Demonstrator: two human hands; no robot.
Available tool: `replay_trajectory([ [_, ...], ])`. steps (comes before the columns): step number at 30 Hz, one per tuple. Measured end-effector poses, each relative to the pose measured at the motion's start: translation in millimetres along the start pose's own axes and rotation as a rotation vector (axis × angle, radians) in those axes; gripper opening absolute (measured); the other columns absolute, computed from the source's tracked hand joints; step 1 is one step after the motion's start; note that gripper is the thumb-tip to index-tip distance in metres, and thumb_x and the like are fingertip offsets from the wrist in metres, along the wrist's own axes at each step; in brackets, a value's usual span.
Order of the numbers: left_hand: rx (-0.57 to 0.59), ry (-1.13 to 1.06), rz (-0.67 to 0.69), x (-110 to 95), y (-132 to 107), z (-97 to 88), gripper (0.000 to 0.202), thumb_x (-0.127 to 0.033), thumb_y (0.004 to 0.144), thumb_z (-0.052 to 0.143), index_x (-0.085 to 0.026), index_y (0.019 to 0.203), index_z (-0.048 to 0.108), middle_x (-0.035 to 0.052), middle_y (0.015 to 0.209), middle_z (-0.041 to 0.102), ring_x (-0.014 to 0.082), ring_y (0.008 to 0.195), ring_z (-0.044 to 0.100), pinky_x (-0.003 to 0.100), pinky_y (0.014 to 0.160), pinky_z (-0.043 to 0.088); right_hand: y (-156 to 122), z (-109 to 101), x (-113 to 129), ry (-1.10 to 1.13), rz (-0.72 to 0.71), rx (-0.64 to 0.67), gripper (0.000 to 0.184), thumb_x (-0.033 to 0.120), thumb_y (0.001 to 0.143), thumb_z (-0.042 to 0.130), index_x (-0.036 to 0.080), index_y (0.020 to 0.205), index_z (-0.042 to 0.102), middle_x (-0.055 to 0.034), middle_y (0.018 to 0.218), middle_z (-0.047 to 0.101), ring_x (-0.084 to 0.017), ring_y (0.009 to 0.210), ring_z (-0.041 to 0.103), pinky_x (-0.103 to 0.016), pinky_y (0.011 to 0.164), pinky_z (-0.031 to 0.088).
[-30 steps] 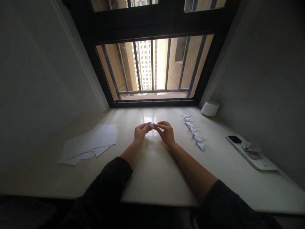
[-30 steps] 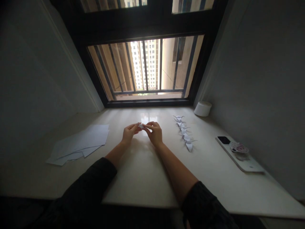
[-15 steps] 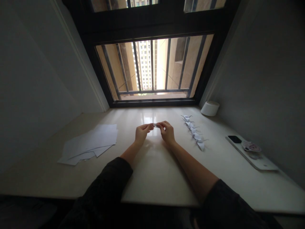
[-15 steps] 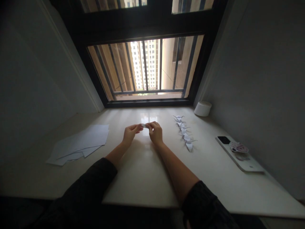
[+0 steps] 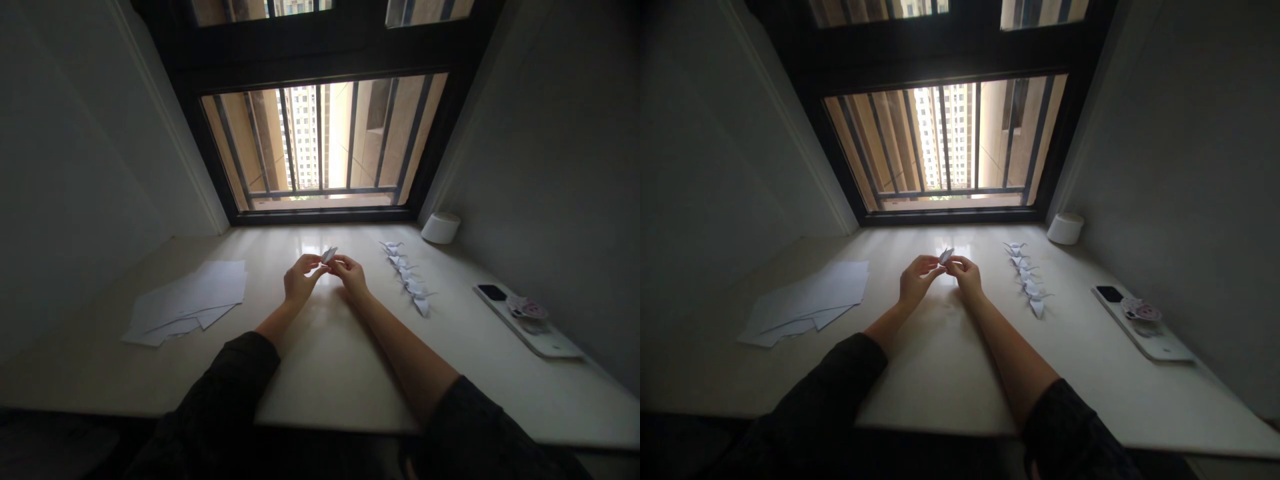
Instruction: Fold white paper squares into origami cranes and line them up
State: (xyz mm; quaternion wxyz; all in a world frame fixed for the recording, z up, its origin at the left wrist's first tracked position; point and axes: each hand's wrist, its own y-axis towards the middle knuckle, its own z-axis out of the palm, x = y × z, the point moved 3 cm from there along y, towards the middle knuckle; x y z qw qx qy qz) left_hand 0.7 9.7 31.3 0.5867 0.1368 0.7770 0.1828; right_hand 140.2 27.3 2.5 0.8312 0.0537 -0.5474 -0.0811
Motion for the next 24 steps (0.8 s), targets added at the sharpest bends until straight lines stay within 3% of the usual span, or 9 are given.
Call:
replay_trajectory([
  [6, -0.044, 0.074, 0.071, -4, 1, -4.7, 0.017, -0.036, 0.076, 0.065, -0.026, 0.091, 0.066, -0.0003, 0.091, 0.07, 0.0171, 0.089, 0.066, 0.03, 0.081, 0.051, -1, 3, -1, -0.034, 0.008, 0.165, 0.031, 0.043, 0.064, 0.072, 0.022, 0.085, 0.067, -0.0039, 0.087, 0.071, -0.02, 0.082, 0.066, -0.036, 0.08, 0.05],
  [13, -0.028, 0.133, 0.1, -7, 0, -6.9, 0.016, -0.037, 0.076, 0.065, -0.029, 0.089, 0.071, -0.0001, 0.09, 0.071, 0.0197, 0.087, 0.066, 0.031, 0.08, 0.049, 1, 0, -3, -0.162, -0.043, 0.181, 0.03, 0.041, 0.063, 0.071, 0.021, 0.085, 0.066, -0.0021, 0.082, 0.068, -0.017, 0.076, 0.062, -0.031, 0.071, 0.049],
  [18, -0.067, 0.133, 0.108, -6, 2, -10.5, 0.015, -0.038, 0.071, 0.069, -0.03, 0.083, 0.073, 0.0014, 0.087, 0.072, 0.0226, 0.083, 0.065, 0.033, 0.078, 0.048, 0, 2, 6, -0.158, -0.15, 0.084, 0.039, 0.04, 0.057, 0.076, 0.023, 0.088, 0.059, -0.0019, 0.088, 0.067, -0.018, 0.08, 0.063, -0.031, 0.072, 0.051],
  [24, -0.048, 0.149, 0.117, -7, 2, -11.0, 0.016, -0.039, 0.072, 0.068, -0.031, 0.085, 0.073, 0.001, 0.09, 0.072, 0.0226, 0.086, 0.065, 0.034, 0.08, 0.047, 2, 0, 7, -0.231, -0.172, 0.108, 0.029, 0.042, 0.06, 0.075, 0.021, 0.077, 0.065, -0.0034, 0.081, 0.069, -0.02, 0.079, 0.064, -0.033, 0.074, 0.051],
])
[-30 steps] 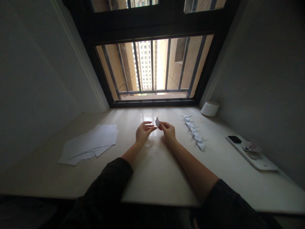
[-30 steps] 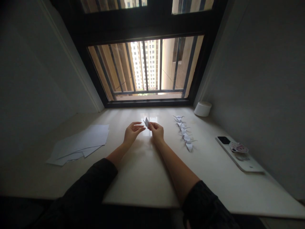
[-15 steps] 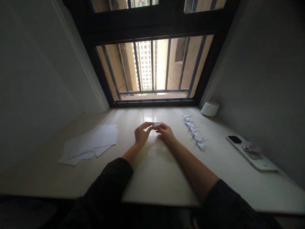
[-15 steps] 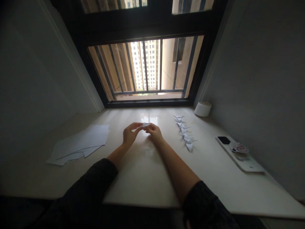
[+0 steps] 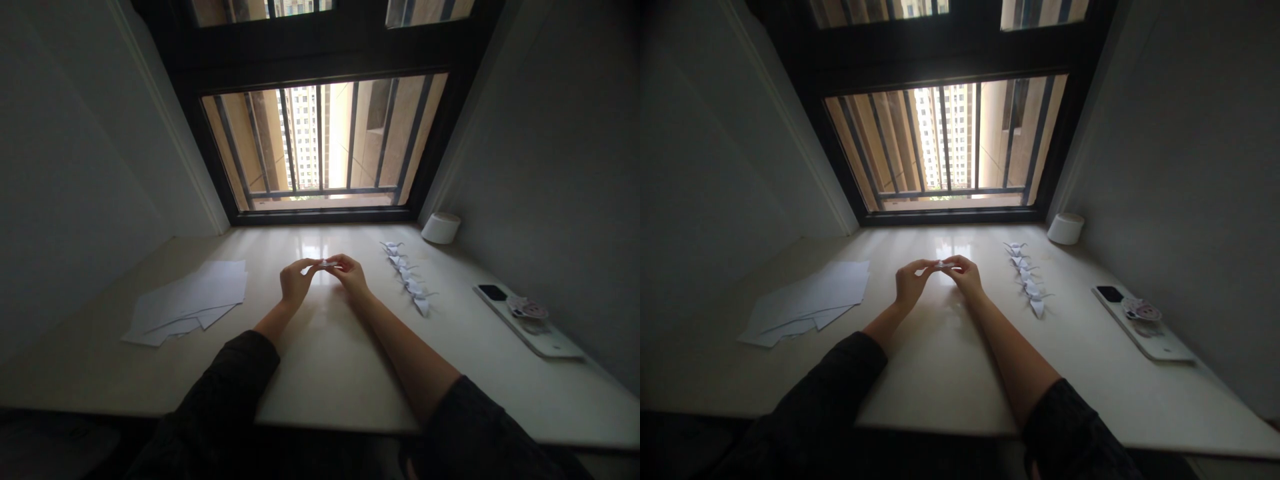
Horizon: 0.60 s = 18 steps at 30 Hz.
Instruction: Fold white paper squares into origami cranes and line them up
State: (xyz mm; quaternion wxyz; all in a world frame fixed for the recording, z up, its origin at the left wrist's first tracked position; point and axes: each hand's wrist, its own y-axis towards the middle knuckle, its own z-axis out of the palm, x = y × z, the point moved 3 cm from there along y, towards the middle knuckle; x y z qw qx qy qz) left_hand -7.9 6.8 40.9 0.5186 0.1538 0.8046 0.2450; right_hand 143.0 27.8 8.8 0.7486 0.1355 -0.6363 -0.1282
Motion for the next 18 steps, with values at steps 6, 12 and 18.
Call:
replay_trajectory([
  [6, 0.004, -0.109, -0.034, 1.8, -0.3, 2.0, 0.017, -0.04, 0.071, 0.069, -0.027, 0.082, 0.073, 0.0019, 0.087, 0.072, 0.0213, 0.083, 0.066, 0.031, 0.077, 0.048, 0.5, -3.0, -1.9, 0.021, -0.004, -0.011, 0.025, 0.04, 0.058, 0.077, 0.021, 0.074, 0.07, -0.0035, 0.078, 0.071, -0.02, 0.077, 0.065, -0.034, 0.074, 0.051],
  [12, 0.004, -0.152, -0.047, 1.0, -0.6, 2.4, 0.018, -0.039, 0.069, 0.071, -0.026, 0.082, 0.073, 0.0028, 0.087, 0.072, 0.0213, 0.083, 0.066, 0.033, 0.079, 0.048, 1.6, -7.7, -5.6, -0.022, 0.063, -0.075, 0.032, 0.044, 0.05, 0.08, 0.02, 0.069, 0.07, -0.0041, 0.071, 0.071, -0.021, 0.07, 0.065, -0.036, 0.07, 0.053],
  [18, -0.003, -0.169, -0.053, -2.4, -1.5, 1.7, 0.016, -0.037, 0.068, 0.072, -0.026, 0.08, 0.073, 0.003, 0.087, 0.072, 0.0224, 0.085, 0.065, 0.034, 0.081, 0.048, 1.5, -10.2, -6.0, -0.035, 0.09, -0.107, 0.033, 0.044, 0.048, 0.081, 0.019, 0.066, 0.07, -0.0037, 0.067, 0.07, -0.02, 0.065, 0.065, -0.034, 0.067, 0.052],
])
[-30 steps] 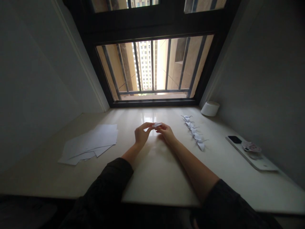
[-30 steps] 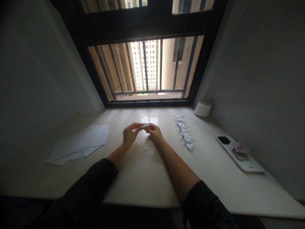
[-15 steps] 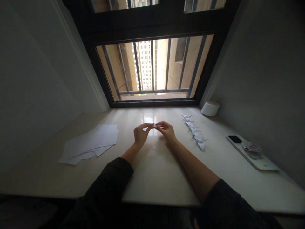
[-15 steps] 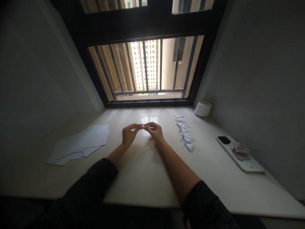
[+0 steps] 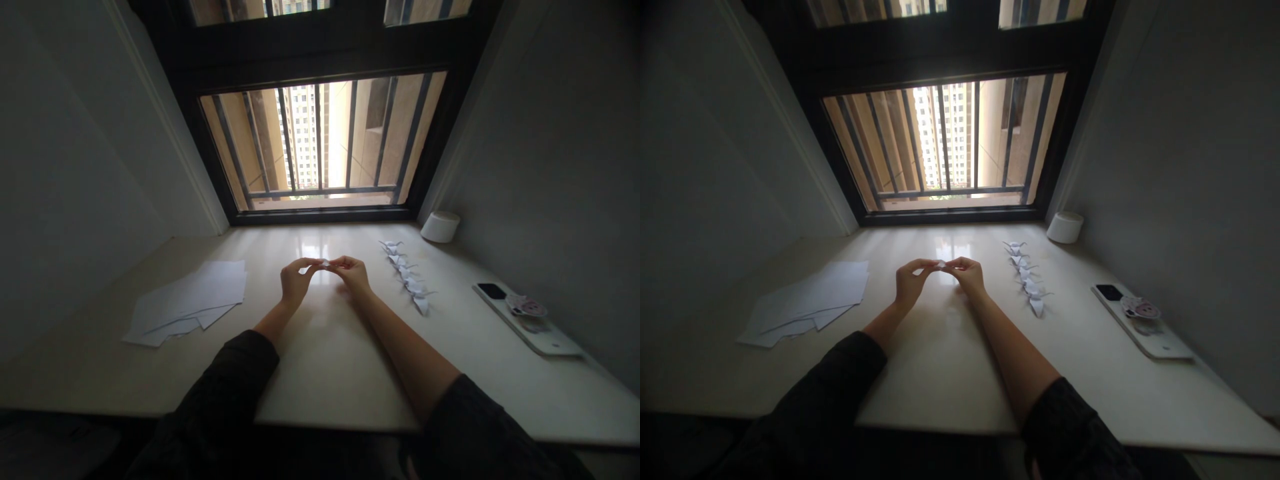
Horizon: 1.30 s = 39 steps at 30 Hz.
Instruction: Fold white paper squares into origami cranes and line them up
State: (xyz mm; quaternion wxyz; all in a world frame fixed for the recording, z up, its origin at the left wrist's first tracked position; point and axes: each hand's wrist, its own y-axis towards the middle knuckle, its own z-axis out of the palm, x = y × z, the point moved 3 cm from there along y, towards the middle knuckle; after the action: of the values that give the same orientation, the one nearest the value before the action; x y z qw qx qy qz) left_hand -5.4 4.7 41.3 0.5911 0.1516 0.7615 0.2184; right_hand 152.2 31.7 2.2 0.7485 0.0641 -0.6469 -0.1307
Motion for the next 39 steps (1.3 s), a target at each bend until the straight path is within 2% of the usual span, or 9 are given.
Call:
replay_trajectory([
  [7, -0.017, -0.061, -0.034, 3, 2, 0.8, 0.016, -0.036, 0.067, 0.072, -0.024, 0.077, 0.073, 0.0032, 0.08, 0.072, 0.0207, 0.079, 0.066, 0.033, 0.078, 0.05, -3, 2, 8, -0.017, 0.004, 0.01, 0.034, 0.045, 0.05, 0.08, 0.019, 0.07, 0.073, -0.0059, 0.072, 0.072, -0.022, 0.071, 0.067, -0.035, 0.071, 0.053],
  [12, -0.042, -0.199, -0.089, 15, 5, 4.3, 0.023, -0.038, 0.066, 0.073, -0.019, 0.079, 0.071, 0.0054, 0.081, 0.071, 0.0202, 0.079, 0.066, 0.036, 0.08, 0.051, -5, 7, 10, 0.051, -0.002, 0.04, 0.032, 0.045, 0.053, 0.078, 0.02, 0.073, 0.073, -0.006, 0.075, 0.073, -0.024, 0.076, 0.068, -0.038, 0.077, 0.053],
  [16, -0.062, -0.314, -0.139, 17, 5, 7.9, 0.026, -0.038, 0.064, 0.074, -0.016, 0.077, 0.069, 0.0061, 0.078, 0.07, 0.0188, 0.076, 0.066, 0.035, 0.078, 0.051, -8, 11, 15, 0.092, 0.001, 0.038, 0.031, 0.045, 0.054, 0.078, 0.02, 0.071, 0.073, -0.0057, 0.075, 0.073, -0.024, 0.077, 0.068, -0.04, 0.079, 0.052],
  [22, -0.049, -0.36, -0.182, 13, 3, 9.0, 0.046, -0.036, 0.065, 0.074, -0.019, 0.106, 0.059, 0.0013, 0.071, 0.068, 0.0158, 0.071, 0.065, 0.029, 0.071, 0.049, -11, 14, 15, 0.152, 0.025, 0.02, 0.029, 0.04, 0.055, 0.079, 0.019, 0.075, 0.072, -0.0053, 0.079, 0.073, -0.023, 0.079, 0.068, -0.038, 0.081, 0.052],
  [26, -0.04, -0.355, -0.191, 14, 2, 12.2, 0.043, -0.037, 0.067, 0.072, -0.018, 0.103, 0.059, -0.0004, 0.067, 0.065, 0.0148, 0.069, 0.064, 0.027, 0.069, 0.047, -9, 12, 10, 0.184, 0.065, -0.026, 0.031, 0.036, 0.052, 0.081, 0.02, 0.075, 0.07, -0.0049, 0.076, 0.073, -0.022, 0.075, 0.068, -0.038, 0.079, 0.052],
  [30, -0.019, -0.307, -0.19, 19, 2, 13.7, 0.042, -0.037, 0.067, 0.072, -0.019, 0.103, 0.061, -0.0005, 0.065, 0.064, 0.0151, 0.066, 0.063, 0.027, 0.067, 0.047, -7, 10, 8, 0.193, 0.069, 0.01, 0.032, 0.035, 0.053, 0.08, 0.019, 0.078, 0.067, -0.0052, 0.074, 0.072, -0.023, 0.075, 0.068, -0.038, 0.078, 0.052],
  [34, 0.063, -0.156, -0.231, 25, 2, 9.7, 0.036, -0.036, 0.064, 0.074, -0.022, 0.097, 0.067, 0.0021, 0.068, 0.068, 0.0185, 0.069, 0.065, 0.029, 0.069, 0.047, -5, 3, 8, 0.015, -0.016, 0.062, 0.033, 0.037, 0.06, 0.076, 0.019, 0.085, 0.065, -0.0046, 0.072, 0.071, -0.022, 0.071, 0.068, -0.037, 0.073, 0.051],
  [36, 0.122, -0.037, -0.237, 27, 1, 6.8, 0.029, -0.036, 0.061, 0.076, -0.024, 0.087, 0.07, 0.0023, 0.067, 0.068, 0.0196, 0.068, 0.064, 0.029, 0.068, 0.046, -6, 1, 10, -0.167, -0.112, 0.09, 0.03, 0.035, 0.065, 0.073, 0.021, 0.09, 0.064, -0.003, 0.071, 0.07, -0.02, 0.069, 0.066, -0.036, 0.072, 0.05],
  [39, 0.183, 0.176, -0.176, 27, 0, 3.8, 0.018, -0.04, 0.06, 0.075, -0.026, 0.071, 0.071, 0.0018, 0.065, 0.068, 0.0192, 0.064, 0.062, 0.027, 0.062, 0.042, -8, 2, 16, -0.391, -0.261, 0.153, 0.027, 0.03, 0.073, 0.066, 0.024, 0.099, 0.064, -0.0008, 0.075, 0.069, -0.018, 0.074, 0.064, -0.037, 0.077, 0.048],
])
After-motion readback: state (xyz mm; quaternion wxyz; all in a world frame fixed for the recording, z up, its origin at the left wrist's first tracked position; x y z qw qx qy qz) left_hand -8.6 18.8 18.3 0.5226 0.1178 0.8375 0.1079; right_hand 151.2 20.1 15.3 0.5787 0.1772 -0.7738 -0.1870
